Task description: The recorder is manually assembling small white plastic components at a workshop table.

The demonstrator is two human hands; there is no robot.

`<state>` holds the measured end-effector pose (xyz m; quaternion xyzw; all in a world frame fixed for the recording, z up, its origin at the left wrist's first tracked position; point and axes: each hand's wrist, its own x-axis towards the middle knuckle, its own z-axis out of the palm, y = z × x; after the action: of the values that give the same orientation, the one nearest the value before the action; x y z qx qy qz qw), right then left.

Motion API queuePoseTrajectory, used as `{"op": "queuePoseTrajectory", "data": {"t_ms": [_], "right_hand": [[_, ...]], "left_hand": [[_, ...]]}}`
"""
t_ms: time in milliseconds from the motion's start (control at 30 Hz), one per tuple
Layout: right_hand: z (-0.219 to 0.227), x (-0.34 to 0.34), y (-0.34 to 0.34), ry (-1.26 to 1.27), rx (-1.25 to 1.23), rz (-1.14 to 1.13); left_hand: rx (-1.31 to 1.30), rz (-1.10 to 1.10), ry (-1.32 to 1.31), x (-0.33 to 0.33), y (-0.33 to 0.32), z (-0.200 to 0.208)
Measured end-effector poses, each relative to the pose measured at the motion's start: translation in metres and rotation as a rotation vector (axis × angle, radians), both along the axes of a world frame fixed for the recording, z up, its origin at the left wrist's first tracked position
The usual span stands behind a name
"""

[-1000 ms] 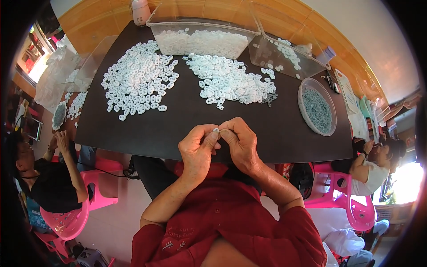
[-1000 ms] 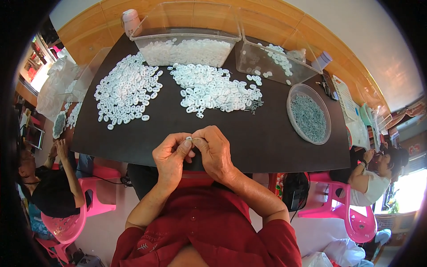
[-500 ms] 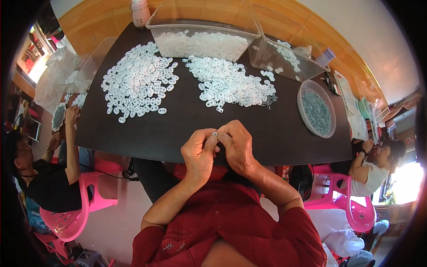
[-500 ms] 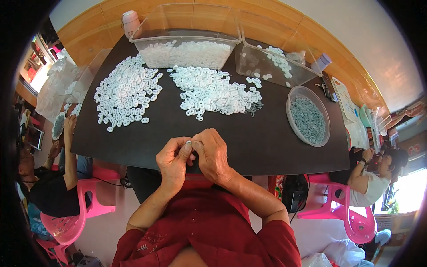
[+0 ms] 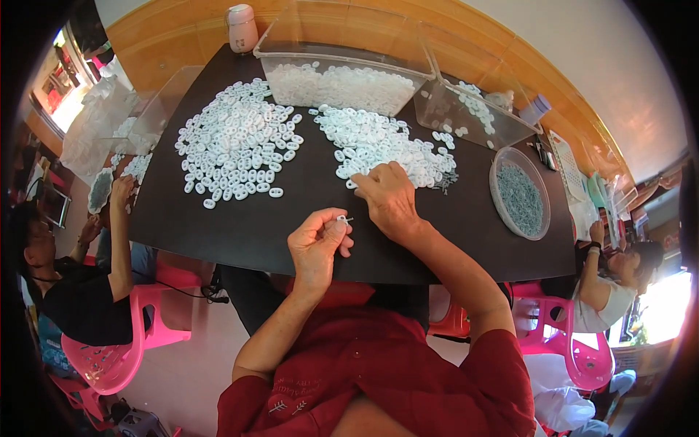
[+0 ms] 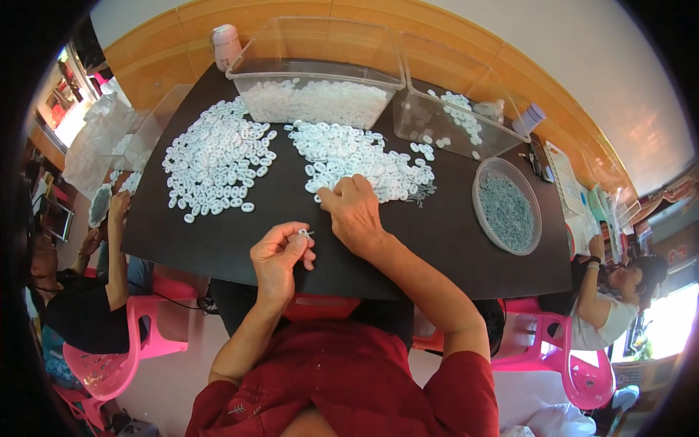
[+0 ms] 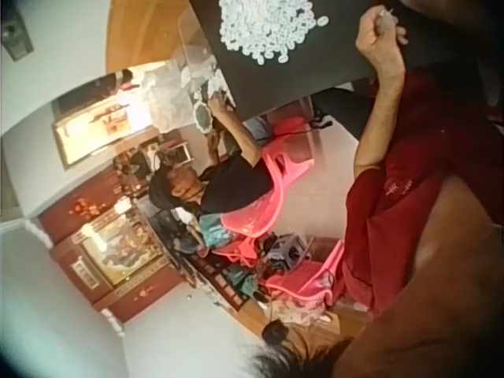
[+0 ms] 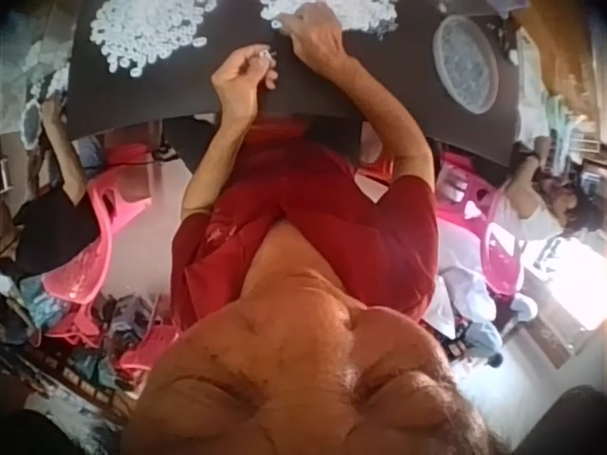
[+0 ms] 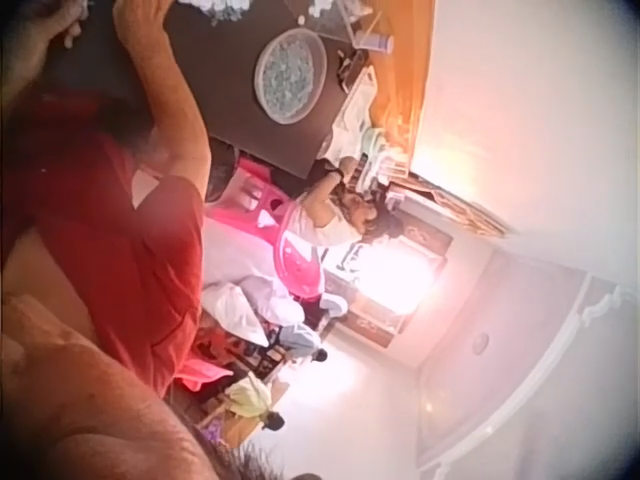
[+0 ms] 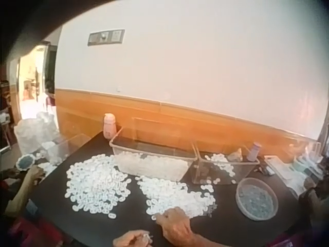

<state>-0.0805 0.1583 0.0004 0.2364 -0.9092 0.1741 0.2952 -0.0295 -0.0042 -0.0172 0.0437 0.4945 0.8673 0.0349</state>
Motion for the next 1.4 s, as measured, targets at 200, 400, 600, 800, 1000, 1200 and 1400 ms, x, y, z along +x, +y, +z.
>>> {"op": "queuePoseTrajectory", "data": {"t_ms": [200, 400, 600, 800, 1000, 1200, 1400], "right_hand": [[-0.005, -0.003, -0.002, 0.041, 0.188, 0.046], [0.001, 0.016, 0.000, 0.000, 0.149, 0.111], [0.004, 0.024, 0.005, -0.029, -0.050, 0.055], [0.002, 0.028, 0.000, -0.128, 0.060, 0.097], [0.004, 0.035, -0.004, -0.163, -0.021, 0.078], [0.012, 0.047, -0.004, -0.749, -0.967, 0.050], [0.015, 0.049, -0.006, -0.841, -1.200, 0.140]], "left_hand": [[-0.003, 0.005, -0.011, 0.001, -0.001, -0.001], [0.029, 0.009, -0.009, 0.000, -0.004, -0.002], [0.046, 0.026, 0.011, 0.000, -0.006, -0.003], [0.027, 0.023, 0.006, 0.000, -0.005, -0.001], [0.032, 0.051, -0.019, 0.002, -0.005, 0.002], [0.017, 0.001, -0.010, 0.003, -0.005, 0.002], [-0.024, -0.027, -0.038, 0.007, -0.004, 0.013]]}}
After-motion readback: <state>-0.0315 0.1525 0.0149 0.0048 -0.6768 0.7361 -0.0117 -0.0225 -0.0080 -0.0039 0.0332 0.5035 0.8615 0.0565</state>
